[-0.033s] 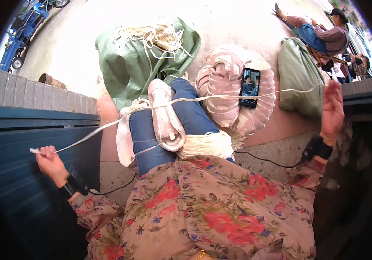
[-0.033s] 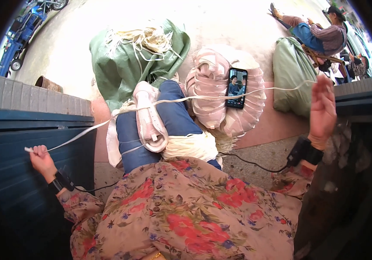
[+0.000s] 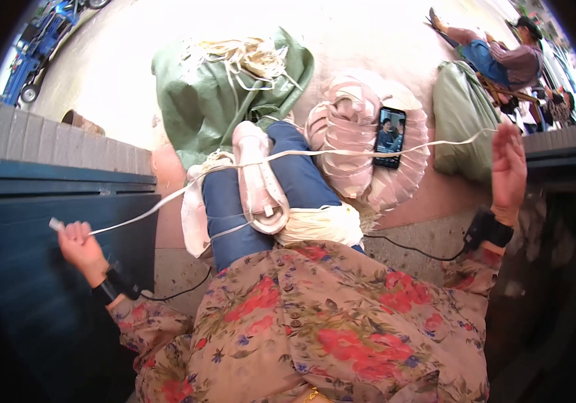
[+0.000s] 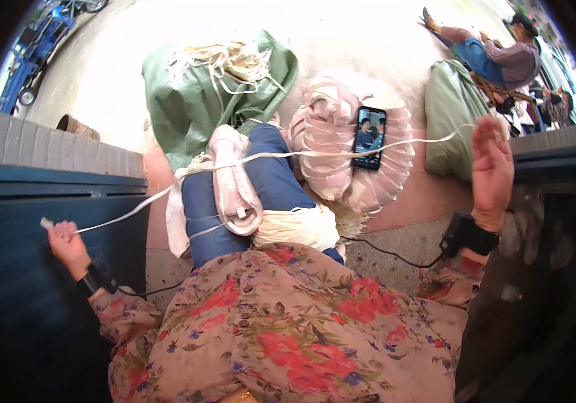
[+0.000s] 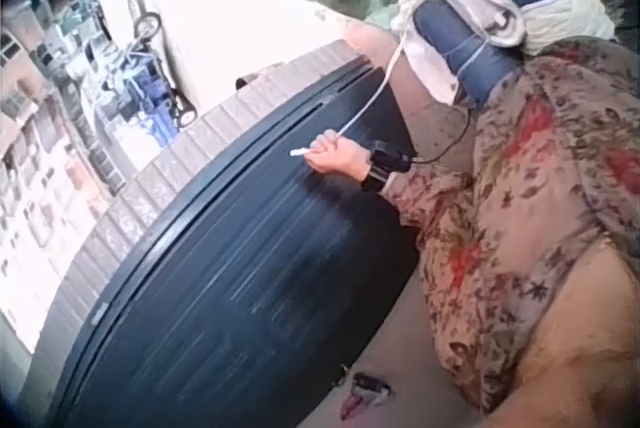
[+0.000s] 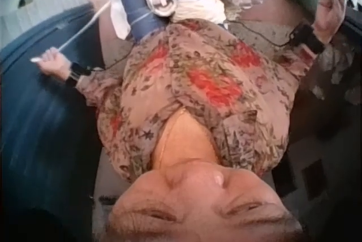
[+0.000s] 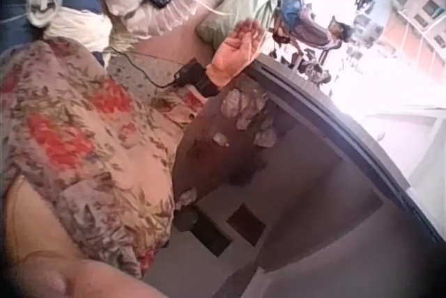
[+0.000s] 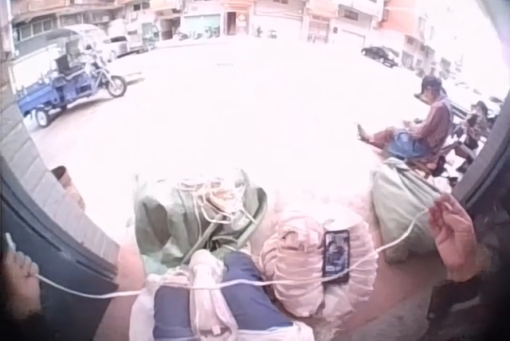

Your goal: Insert laces into white sneakers.

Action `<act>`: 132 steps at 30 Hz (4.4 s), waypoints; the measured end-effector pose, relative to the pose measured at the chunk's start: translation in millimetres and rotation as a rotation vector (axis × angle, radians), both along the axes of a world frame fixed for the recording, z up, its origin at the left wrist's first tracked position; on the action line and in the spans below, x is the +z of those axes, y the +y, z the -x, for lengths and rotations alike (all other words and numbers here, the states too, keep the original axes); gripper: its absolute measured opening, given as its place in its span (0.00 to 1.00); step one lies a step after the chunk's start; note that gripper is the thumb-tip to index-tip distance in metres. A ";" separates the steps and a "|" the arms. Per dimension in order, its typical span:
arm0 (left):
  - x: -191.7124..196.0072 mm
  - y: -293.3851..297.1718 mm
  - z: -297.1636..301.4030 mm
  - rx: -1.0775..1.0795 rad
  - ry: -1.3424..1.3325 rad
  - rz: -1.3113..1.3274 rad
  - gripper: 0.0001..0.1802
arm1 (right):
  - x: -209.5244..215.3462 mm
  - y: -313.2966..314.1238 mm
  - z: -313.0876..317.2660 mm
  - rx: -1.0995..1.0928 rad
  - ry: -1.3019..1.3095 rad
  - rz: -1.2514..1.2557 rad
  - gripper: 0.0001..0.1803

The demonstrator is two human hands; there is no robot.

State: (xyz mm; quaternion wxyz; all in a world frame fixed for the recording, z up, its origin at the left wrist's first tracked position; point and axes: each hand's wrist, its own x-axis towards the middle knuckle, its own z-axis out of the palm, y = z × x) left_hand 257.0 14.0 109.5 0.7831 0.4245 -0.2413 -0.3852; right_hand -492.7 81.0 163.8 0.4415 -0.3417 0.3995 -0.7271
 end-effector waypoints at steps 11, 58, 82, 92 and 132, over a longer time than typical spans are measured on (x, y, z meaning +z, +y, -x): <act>-46.3 69.0 113.8 -0.152 -0.458 -0.640 0.16 | -126.2 -35.0 -250.9 0.535 1.198 0.003 0.02; -235.5 266.4 126.4 -0.714 -0.070 -1.121 0.13 | -158.7 -9.9 -429.2 1.487 1.205 0.164 0.07; -238.4 260.5 84.4 -0.280 -0.559 -1.159 0.18 | -160.4 -13.4 -417.2 1.473 1.144 0.005 0.10; -91.7 87.2 54.6 -0.072 -0.981 -0.573 0.12 | -168.4 -16.5 -374.9 1.263 0.993 -0.063 0.11; -6.0 -78.6 186.5 -0.582 -0.546 -0.441 0.12 | -125.9 -93.7 -218.0 0.596 0.423 -0.374 0.11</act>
